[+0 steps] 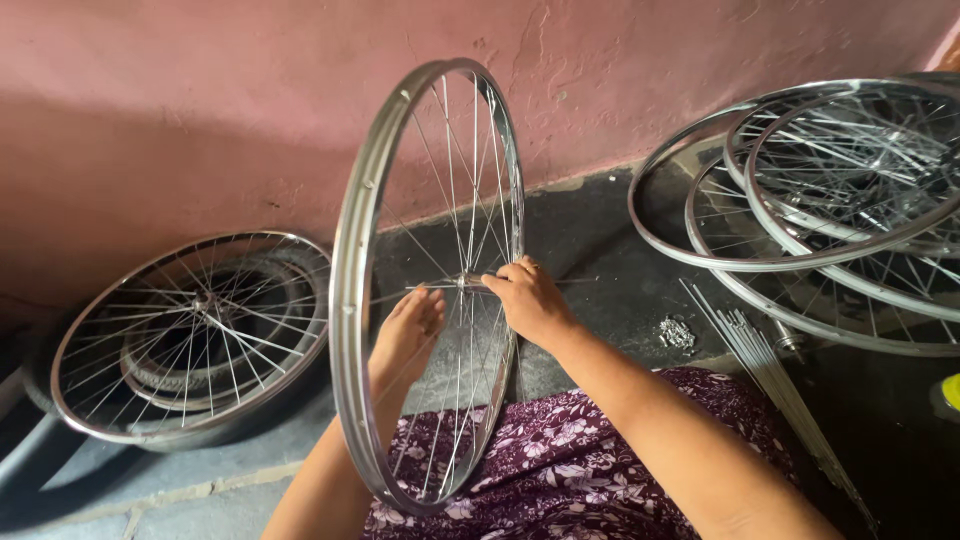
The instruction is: The person assembles a bicycle wheel by inserting spokes into the hub and rim. They repeatedly thread each spoke through the rim holes and secure it at the hub, rotating the wheel to access different positions.
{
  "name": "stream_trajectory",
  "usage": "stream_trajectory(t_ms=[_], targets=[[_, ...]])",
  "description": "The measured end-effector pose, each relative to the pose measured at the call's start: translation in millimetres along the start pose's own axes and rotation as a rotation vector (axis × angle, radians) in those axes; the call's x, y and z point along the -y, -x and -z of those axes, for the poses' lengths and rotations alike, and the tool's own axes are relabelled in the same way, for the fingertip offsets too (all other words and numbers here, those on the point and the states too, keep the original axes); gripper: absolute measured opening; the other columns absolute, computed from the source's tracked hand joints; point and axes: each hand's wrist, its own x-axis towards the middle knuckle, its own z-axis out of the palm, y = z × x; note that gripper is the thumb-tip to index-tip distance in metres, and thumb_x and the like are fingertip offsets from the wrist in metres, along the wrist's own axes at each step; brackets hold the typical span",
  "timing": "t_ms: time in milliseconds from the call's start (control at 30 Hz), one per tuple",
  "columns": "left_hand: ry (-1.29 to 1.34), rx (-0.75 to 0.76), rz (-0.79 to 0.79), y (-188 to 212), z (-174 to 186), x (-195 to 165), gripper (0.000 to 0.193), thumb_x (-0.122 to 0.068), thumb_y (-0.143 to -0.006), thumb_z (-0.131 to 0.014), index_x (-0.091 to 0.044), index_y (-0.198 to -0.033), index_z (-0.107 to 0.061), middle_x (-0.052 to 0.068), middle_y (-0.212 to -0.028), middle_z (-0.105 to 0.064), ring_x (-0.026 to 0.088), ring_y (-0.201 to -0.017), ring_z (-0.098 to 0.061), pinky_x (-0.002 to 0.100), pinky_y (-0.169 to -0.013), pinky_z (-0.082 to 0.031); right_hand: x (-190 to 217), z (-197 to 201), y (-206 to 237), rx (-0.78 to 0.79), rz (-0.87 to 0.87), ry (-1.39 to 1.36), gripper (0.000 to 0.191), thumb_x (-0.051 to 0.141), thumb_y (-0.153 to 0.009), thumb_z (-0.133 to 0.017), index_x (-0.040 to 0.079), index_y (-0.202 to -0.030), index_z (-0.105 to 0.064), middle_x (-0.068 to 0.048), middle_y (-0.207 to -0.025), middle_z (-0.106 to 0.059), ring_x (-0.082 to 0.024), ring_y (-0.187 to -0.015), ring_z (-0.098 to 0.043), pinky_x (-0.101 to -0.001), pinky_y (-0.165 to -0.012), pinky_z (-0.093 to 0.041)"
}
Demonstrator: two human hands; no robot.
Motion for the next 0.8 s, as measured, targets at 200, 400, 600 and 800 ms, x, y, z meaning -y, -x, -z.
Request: stream_trajectory(t_ms=[200,400,600,800], targets=[[-0.154,-0.113,-0.148,-25.9,-20.5,14.3,0.015,-0.016,-0.102,-0.060,-0.006,-0.112,-0.064,0.012,-0.097,-0.073,0.015,-0.078,-0.070,0.023,-0.061,-0.053,-18.3,5.0,-2.3,0.161,-0.047,-0.125,0.030,0.009,-0.085,-0.072,0.010,-0.115,-0.076,-0.009,-0.100,-0.074,-0.030,-0.097,-0.068,-0.0416,-0.091,-0.052],[-0.119,-0.049,-0.249,-8.9,37.7,-47.2,0.022,-0.013,-0.100,-0.062,0.004,-0.111,-0.070,0.009,-0.088,-0.073,0.013,-0.068,-0.067,0.022,-0.056,-0.052,-14.0,22.7,-6.7,0.188,-0.083,-0.155,0.061,0.013,-0.077,-0.081,0.012,-0.129,-0.051,-0.011,-0.123,-0.069,-0.036,-0.107,-0.068,-0.0456,-0.087,-0.055],[0.063,-0.318,-0.488,-1.4,25.3,-70.5,0.012,0.000,-0.092,-0.065,0.001,-0.103,-0.066,0.011,-0.095,-0.073,0.018,-0.082,-0.075,0.027,-0.074,-0.062,-4.6,16.0,-17.2,0.278,-0.099,-0.139,0.058,0.016,-0.082,-0.082,0.015,-0.124,-0.042,-0.007,-0.130,-0.064,-0.035,-0.104,-0.070,-0.0455,-0.084,-0.057],[-0.289,-0.132,-1.064,28.5,-48.8,-94.9,0.024,-0.002,-0.095,-0.072,0.005,-0.118,-0.065,0.012,-0.109,-0.072,0.017,-0.094,-0.071,0.028,-0.086,-0.060,-7.0,10.2,-22.5,0.214,-0.051,-0.141,0.065,0.019,-0.078,-0.084,0.012,-0.128,-0.043,-0.012,-0.129,-0.065,-0.038,-0.103,-0.069,-0.0461,-0.082,-0.057]])
